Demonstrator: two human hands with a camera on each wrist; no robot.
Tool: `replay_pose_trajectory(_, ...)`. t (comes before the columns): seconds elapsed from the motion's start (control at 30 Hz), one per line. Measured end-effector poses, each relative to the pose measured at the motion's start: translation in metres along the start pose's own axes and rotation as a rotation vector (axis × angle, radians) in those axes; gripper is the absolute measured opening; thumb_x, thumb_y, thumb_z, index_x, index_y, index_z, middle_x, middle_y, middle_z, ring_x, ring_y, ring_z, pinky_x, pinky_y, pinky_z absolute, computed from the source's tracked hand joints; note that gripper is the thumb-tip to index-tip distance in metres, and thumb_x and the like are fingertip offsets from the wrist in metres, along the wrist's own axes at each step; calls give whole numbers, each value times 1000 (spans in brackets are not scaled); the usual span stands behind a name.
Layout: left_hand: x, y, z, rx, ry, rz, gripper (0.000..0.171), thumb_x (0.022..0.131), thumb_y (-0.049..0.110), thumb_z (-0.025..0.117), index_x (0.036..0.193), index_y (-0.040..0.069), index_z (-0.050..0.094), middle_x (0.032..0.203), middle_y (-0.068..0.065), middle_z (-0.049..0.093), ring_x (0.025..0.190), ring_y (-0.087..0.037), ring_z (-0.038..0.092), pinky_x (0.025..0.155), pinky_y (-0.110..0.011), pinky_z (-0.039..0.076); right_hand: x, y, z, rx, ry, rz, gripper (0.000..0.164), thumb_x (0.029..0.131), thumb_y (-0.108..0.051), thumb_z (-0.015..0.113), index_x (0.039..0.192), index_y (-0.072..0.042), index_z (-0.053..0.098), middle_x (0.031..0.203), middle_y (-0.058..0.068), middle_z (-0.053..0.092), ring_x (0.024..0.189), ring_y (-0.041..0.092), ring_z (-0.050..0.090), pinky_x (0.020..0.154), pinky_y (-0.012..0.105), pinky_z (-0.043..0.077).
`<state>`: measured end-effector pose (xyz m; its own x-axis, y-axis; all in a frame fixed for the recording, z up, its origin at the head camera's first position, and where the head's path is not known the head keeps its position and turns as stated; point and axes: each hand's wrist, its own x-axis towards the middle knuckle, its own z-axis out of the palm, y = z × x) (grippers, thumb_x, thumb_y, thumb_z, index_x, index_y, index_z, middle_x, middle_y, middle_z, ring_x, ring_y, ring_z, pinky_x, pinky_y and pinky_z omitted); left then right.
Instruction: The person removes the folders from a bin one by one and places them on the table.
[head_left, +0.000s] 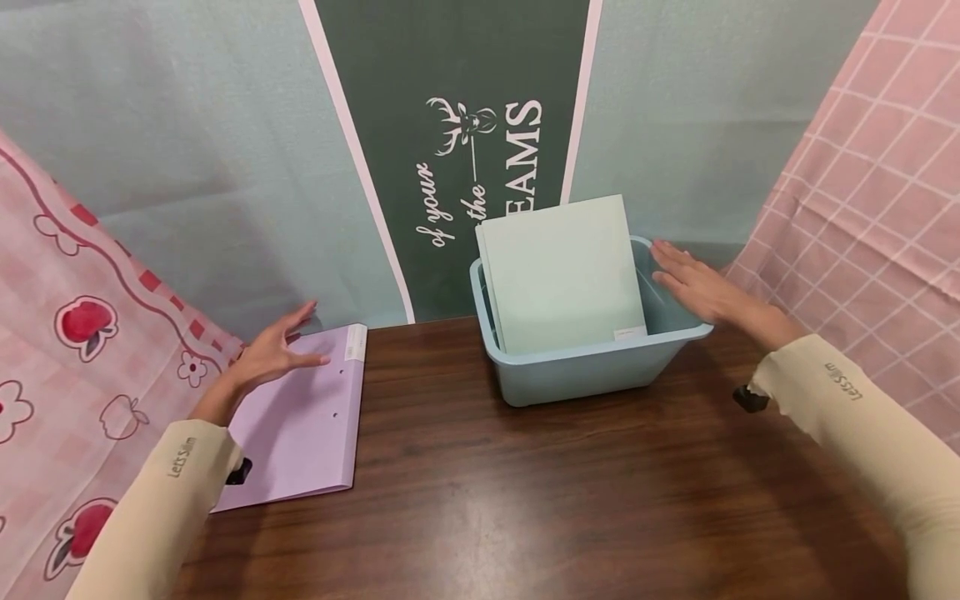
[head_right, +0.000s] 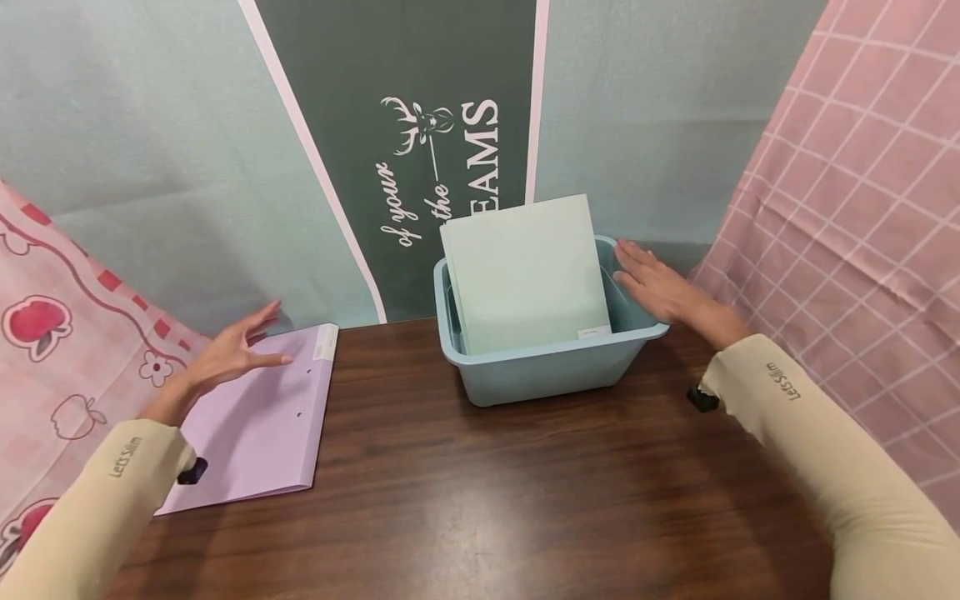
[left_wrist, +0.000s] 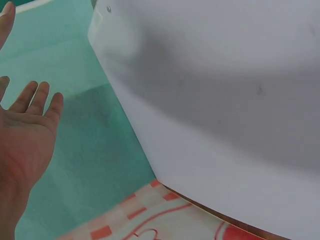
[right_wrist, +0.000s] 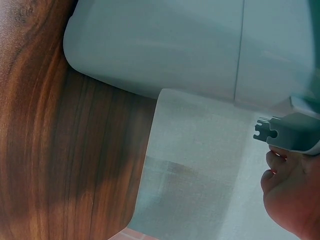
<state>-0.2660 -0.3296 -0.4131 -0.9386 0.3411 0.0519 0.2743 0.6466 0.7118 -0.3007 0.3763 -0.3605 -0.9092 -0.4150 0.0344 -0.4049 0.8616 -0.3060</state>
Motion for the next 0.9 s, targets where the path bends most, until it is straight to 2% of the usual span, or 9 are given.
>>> replay_pose_trajectory(0.27,11,21,9,-22,-11,46,109,87,16,88,170,8,18,170,-27,28,152,-52,32,120,-68,30,1,1,-1,2,-19,16,67,117,-34,29,165,8,10,174,29,5,161,46,4,131,58,6)
replay_pose_trajectory(0.5,22,40,17,-61,-23,113,104,90,15,86,170,7,19,172,-22,27,156,-44,31,123,-63,30,1,0,-1,3,-23,23,67,117,-35,28,165,8,9,174,29,4,162,46,3,131,57,4)
replay_pose_trajectory(0.7,27,55,22,-88,-40,114,100,93,13,81,171,11,18,173,-20,27,157,-42,31,124,-63,28,1,-1,-1,9,-36,38,68,117,-37,28,166,6,7,174,27,2,162,45,2,131,58,3)
replay_pose_trajectory(0.9,35,68,27,-121,-48,116,100,94,21,81,172,19,18,173,-16,29,157,-39,33,125,-62,29,0,0,-1,0,-28,33,68,117,-36,28,166,6,7,174,28,3,162,45,3,132,57,3)
